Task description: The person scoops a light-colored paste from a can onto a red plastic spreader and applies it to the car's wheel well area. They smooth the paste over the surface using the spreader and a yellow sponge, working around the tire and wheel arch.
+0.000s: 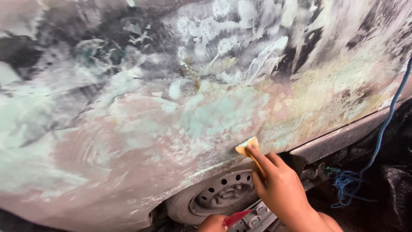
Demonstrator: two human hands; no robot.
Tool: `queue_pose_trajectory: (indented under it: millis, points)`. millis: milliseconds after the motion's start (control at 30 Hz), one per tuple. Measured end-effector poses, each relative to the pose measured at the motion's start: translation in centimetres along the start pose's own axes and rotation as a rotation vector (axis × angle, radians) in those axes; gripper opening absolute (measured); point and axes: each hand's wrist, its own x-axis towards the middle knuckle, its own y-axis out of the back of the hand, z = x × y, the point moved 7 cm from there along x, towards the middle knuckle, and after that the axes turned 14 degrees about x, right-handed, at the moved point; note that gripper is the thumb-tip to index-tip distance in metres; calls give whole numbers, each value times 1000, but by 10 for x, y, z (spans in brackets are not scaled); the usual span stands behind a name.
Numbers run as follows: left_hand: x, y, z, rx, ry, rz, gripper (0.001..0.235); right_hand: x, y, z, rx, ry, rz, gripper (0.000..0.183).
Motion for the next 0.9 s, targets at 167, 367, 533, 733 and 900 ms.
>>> queue_pose_trajectory:
  millis: [167,367,533,733,900]
  points:
    - [-59,35,25,-90,58,208,37,-51,-30,35,185,69,-207,55]
    - [-32,12,-4,-91,-57,477,23,-81,-57,47,257,82,-520,49]
    - [-55,7,-9,-268,-49,565,22,-96,-69,67,217,-26,-608,48]
    - [-72,-8,-14,-377,75,536,34,-97,-66,67,108,-148,-683,49]
    - [-68,-29,-27,-427,103,629,31,-101,-67,67,68,-200,-718,55]
